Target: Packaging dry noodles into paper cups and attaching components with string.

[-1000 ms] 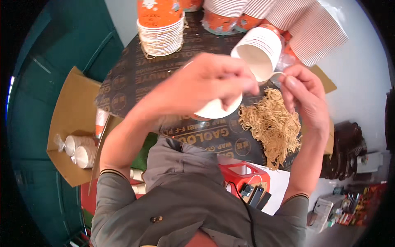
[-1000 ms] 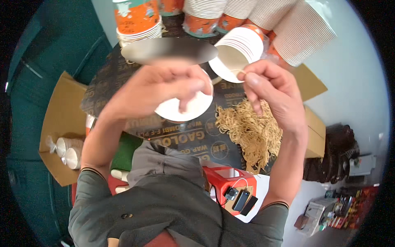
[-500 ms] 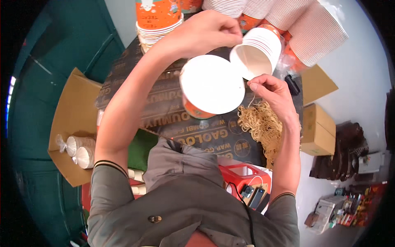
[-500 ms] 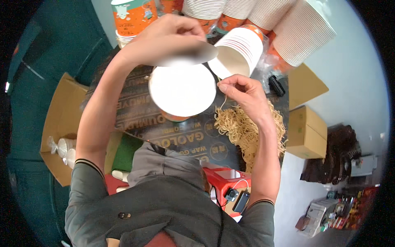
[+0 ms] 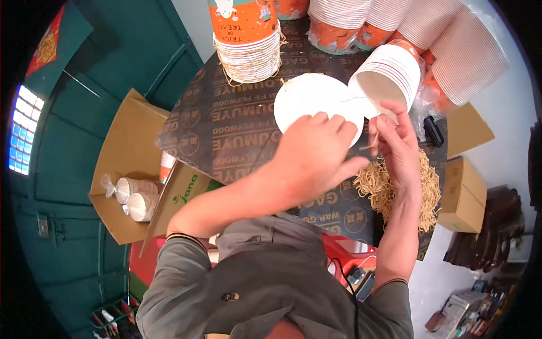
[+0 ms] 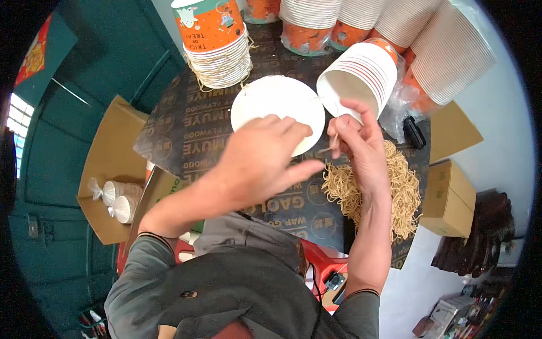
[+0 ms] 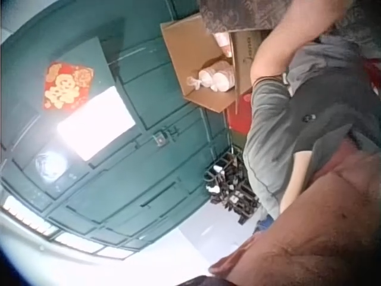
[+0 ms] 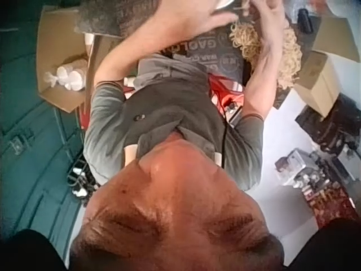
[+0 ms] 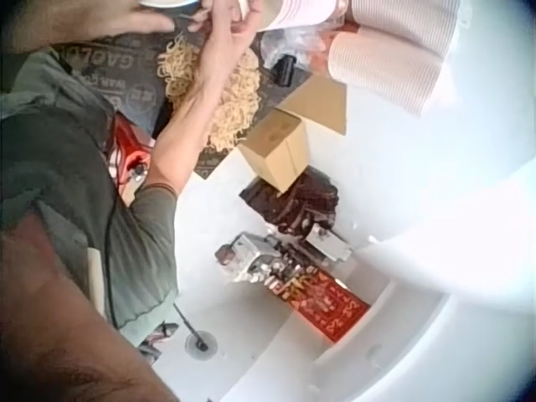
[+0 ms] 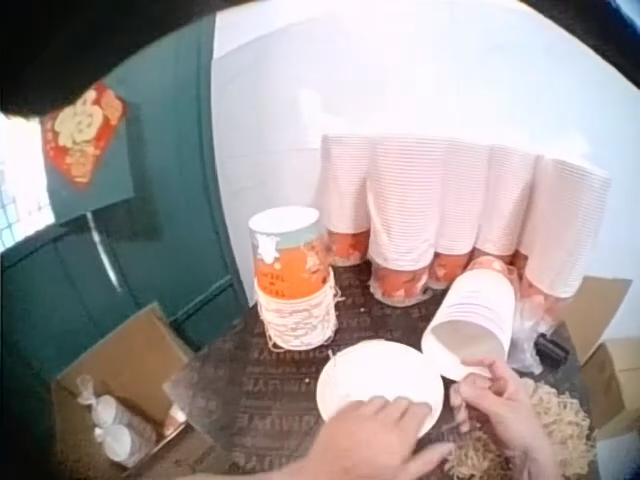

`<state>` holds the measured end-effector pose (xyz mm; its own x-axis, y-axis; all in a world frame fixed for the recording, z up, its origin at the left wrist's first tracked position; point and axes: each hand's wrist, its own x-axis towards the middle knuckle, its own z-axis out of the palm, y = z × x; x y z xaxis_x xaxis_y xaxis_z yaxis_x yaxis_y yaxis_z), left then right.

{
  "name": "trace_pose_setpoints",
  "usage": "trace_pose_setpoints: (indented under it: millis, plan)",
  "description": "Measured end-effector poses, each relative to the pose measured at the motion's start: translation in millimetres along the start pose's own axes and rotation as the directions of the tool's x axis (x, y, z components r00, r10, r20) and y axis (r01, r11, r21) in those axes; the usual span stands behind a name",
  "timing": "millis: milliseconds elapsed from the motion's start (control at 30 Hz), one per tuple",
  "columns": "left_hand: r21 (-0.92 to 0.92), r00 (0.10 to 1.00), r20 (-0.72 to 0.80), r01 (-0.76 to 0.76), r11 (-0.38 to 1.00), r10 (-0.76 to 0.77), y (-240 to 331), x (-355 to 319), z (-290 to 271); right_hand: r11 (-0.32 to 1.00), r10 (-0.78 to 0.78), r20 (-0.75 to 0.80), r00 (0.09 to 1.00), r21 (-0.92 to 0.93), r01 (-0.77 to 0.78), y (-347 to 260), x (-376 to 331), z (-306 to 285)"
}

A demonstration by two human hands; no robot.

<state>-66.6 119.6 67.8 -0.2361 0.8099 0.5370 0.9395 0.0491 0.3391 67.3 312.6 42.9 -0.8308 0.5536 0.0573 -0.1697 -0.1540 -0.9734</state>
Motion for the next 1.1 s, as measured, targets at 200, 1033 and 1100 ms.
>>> trace_pose_setpoints:
  millis: [200, 1033, 1100]
  plan:
    - [0.011, 0.997, 0.070, 0.024, 1.000, -0.024, -11, -4, 22, 0.994, -0.097, -0.099, 0.990, 0.033, 0.101, 15, 3, -19]
    - [0.059, 0.984, -0.163, 0.084, 0.995, -0.074, -115, 20, -25, 0.785, -0.537, -0.105, 0.837, -0.427, 0.449, 16, -4, -9]
    - [0.002, 0.993, -0.114, 0.038, 0.999, -0.038, -124, 24, -18, 0.790, -0.524, -0.079, 0.848, -0.416, 0.450, 17, -5, -4]
